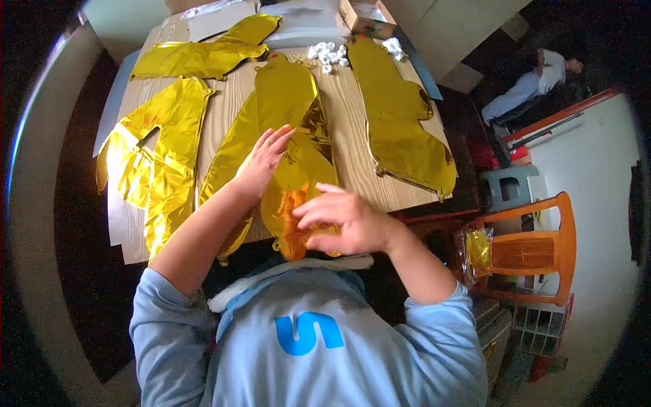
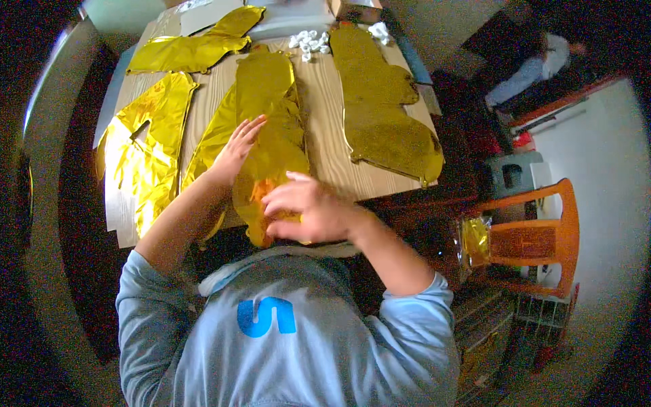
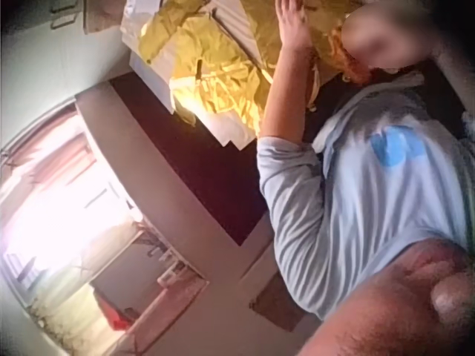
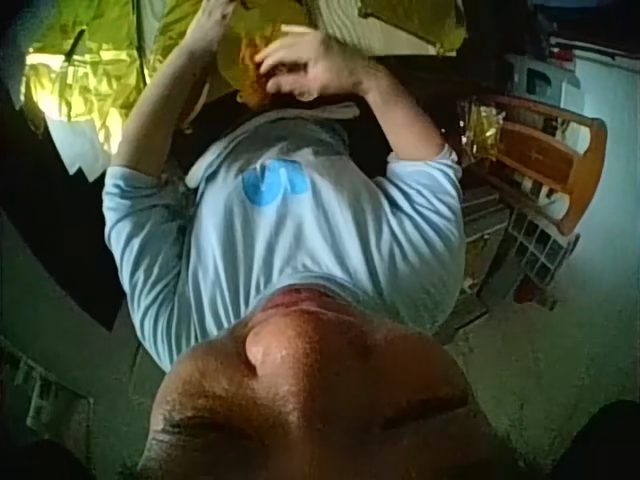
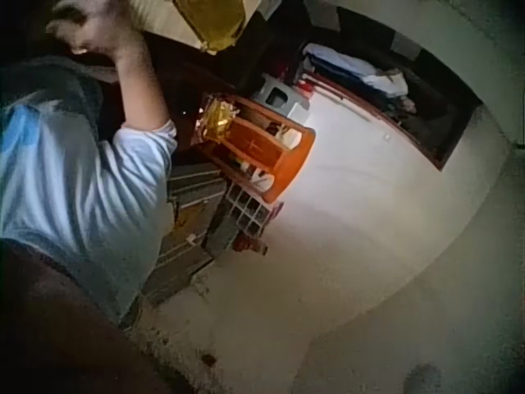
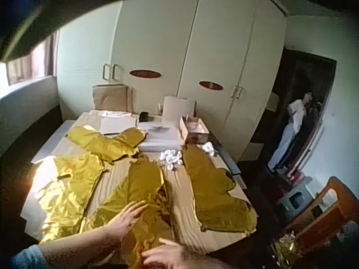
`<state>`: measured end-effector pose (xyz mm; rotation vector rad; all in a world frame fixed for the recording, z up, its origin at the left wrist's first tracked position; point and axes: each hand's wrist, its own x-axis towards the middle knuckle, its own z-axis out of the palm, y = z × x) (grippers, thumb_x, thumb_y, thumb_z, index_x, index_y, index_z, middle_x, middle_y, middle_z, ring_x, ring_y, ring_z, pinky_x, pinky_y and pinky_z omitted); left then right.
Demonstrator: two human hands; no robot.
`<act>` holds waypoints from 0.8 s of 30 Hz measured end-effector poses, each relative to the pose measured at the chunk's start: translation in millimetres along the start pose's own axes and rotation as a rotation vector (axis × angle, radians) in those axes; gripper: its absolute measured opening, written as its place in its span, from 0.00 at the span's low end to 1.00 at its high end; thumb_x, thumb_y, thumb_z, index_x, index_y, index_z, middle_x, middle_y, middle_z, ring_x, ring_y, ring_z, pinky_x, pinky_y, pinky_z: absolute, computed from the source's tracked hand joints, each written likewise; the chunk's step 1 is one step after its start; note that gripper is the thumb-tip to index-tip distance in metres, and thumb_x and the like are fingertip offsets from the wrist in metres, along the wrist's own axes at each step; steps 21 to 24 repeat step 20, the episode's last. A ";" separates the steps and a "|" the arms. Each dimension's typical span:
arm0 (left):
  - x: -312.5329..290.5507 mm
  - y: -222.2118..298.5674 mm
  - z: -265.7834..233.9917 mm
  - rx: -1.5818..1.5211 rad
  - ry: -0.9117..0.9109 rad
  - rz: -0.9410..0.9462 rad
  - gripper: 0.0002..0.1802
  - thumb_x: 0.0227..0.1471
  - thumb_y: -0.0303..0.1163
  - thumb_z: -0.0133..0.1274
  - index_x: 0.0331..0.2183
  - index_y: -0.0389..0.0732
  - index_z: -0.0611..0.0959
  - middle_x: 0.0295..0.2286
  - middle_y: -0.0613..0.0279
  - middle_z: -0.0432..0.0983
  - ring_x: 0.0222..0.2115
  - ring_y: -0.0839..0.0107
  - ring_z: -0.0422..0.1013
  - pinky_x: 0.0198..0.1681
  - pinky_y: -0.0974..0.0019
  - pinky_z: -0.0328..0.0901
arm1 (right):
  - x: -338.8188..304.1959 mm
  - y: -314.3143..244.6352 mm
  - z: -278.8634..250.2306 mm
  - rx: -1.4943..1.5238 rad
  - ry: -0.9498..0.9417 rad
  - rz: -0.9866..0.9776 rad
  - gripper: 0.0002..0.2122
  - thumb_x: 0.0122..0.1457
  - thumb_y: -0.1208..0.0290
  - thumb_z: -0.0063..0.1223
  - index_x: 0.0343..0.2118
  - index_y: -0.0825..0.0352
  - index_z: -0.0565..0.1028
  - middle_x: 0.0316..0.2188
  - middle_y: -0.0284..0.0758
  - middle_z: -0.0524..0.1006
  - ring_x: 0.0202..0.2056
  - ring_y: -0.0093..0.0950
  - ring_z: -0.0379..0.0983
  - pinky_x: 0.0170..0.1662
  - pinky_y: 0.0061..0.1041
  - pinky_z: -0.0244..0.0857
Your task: Packing gold foil balloons into plastic bags and organizing them on a table.
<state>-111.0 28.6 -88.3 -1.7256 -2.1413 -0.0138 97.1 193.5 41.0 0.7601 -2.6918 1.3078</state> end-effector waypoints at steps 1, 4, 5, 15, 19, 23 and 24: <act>0.2 0.2 8.0 -0.031 0.149 0.013 0.38 0.43 0.34 0.52 0.56 0.28 0.68 0.65 0.51 0.46 0.67 0.57 0.39 0.69 0.54 0.36 | -0.7 10.4 -8.6 0.095 0.085 0.039 0.06 0.58 0.70 0.56 0.34 0.66 0.80 0.40 0.39 0.79 0.45 0.35 0.75 0.55 0.40 0.65; 8.1 7.1 -29.4 -0.337 -0.035 -0.052 0.36 0.44 0.33 0.50 0.56 0.28 0.68 0.65 0.50 0.45 0.67 0.57 0.39 0.69 0.54 0.36 | -6.3 62.1 -29.9 -0.138 0.335 0.204 0.13 0.64 0.66 0.49 0.45 0.69 0.77 0.48 0.43 0.78 0.51 0.36 0.73 0.56 0.35 0.67; 6.6 7.1 -29.2 -0.367 -0.021 -0.054 0.36 0.45 0.33 0.50 0.56 0.28 0.68 0.65 0.50 0.45 0.67 0.57 0.39 0.69 0.54 0.36 | -3.0 79.1 -29.0 -0.264 0.361 0.216 0.16 0.65 0.63 0.48 0.48 0.69 0.76 0.51 0.43 0.75 0.55 0.37 0.69 0.59 0.36 0.61; 5.2 5.6 -19.0 -0.327 0.020 -0.015 0.35 0.43 0.31 0.50 0.55 0.28 0.70 0.66 0.51 0.44 0.68 0.57 0.38 0.70 0.54 0.36 | 11.4 104.5 -15.3 -0.699 0.091 0.313 0.26 0.67 0.55 0.40 0.63 0.67 0.61 0.65 0.41 0.58 0.67 0.39 0.50 0.69 0.41 0.40; 3.6 4.1 -18.9 -0.302 0.002 0.009 0.36 0.42 0.30 0.51 0.56 0.29 0.69 0.66 0.51 0.43 0.68 0.57 0.38 0.70 0.53 0.34 | 10.2 106.0 -15.0 -0.744 0.081 0.293 0.27 0.67 0.56 0.40 0.64 0.67 0.59 0.65 0.41 0.58 0.67 0.39 0.49 0.69 0.41 0.39; 4.1 3.6 -19.8 -0.323 -0.001 0.012 0.40 0.40 0.31 0.54 0.57 0.30 0.67 0.66 0.52 0.43 0.68 0.57 0.37 0.70 0.53 0.34 | 9.9 106.2 -15.0 -0.744 0.081 0.294 0.27 0.67 0.56 0.40 0.64 0.67 0.59 0.65 0.41 0.58 0.67 0.39 0.49 0.69 0.41 0.39; 4.1 3.6 -19.8 -0.323 -0.001 0.012 0.40 0.40 0.31 0.54 0.57 0.30 0.67 0.66 0.52 0.43 0.68 0.57 0.37 0.70 0.53 0.34 | 9.9 106.2 -15.0 -0.744 0.081 0.294 0.27 0.67 0.56 0.40 0.64 0.67 0.59 0.65 0.41 0.58 0.67 0.39 0.49 0.69 0.41 0.39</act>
